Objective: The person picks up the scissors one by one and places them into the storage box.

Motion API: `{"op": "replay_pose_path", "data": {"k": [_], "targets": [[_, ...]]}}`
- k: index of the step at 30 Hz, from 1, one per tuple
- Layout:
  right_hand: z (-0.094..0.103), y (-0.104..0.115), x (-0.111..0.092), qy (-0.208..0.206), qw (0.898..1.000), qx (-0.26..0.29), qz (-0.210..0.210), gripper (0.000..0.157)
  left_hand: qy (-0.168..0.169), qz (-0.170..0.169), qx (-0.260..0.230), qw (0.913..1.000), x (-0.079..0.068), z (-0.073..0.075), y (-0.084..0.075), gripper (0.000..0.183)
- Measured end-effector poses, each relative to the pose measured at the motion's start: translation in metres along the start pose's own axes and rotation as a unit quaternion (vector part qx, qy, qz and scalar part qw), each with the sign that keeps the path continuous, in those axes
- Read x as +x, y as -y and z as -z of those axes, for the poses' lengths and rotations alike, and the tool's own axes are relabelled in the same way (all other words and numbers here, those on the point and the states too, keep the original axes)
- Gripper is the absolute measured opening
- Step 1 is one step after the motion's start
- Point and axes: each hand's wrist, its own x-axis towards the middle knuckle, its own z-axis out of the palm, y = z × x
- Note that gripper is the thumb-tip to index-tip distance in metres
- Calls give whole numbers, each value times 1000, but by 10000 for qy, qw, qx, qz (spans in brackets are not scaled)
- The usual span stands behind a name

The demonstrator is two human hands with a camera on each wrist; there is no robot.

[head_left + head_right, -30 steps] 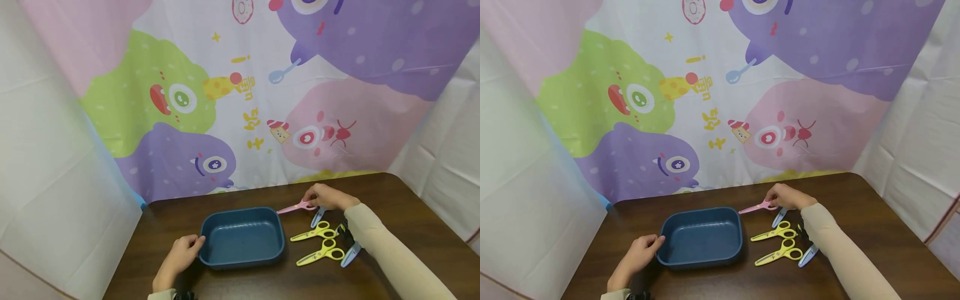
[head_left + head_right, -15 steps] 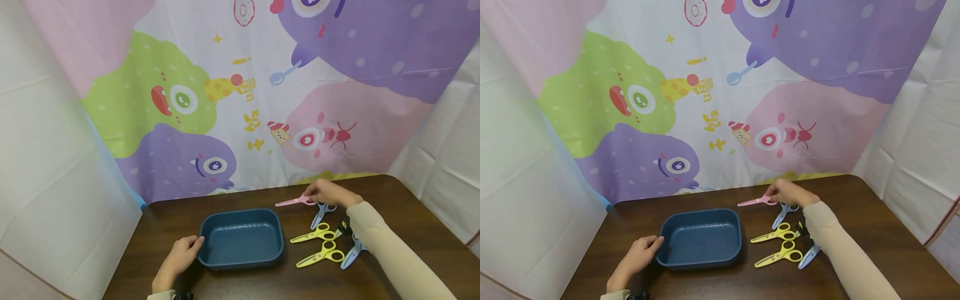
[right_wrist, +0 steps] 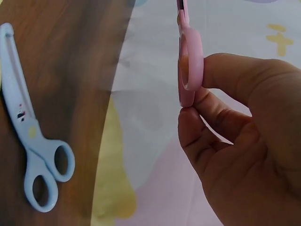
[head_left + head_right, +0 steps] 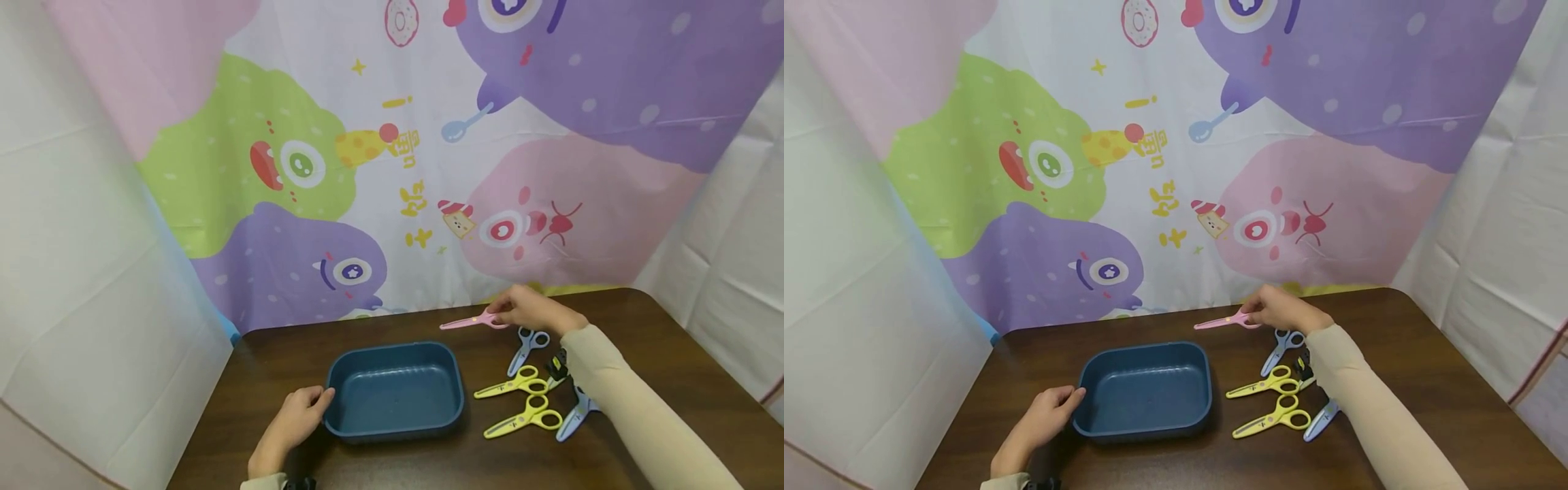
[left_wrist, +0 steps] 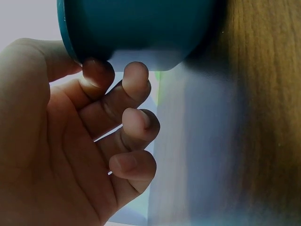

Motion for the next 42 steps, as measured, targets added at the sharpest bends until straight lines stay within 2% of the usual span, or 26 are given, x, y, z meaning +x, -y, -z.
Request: {"op": "replay_pose_path", "data": {"k": [7, 18, 30, 42], "targets": [[0, 6, 4, 42, 10000, -20, -69, 21, 15, -24, 11, 10000, 1, 1, 1, 41], [-9, 20, 15, 45, 9990, 206, 387, 17, -50, -63, 11, 10000, -1, 0, 2, 40], [-21, 31, 24, 160, 9992, 341, 155, 17, -27, -22, 29, 10000, 0, 0, 2, 40], [-22, 40, 26, 174, 9990, 309, 284, 16, -12, -30, -13, 10000, 0, 1, 0, 41]]}}
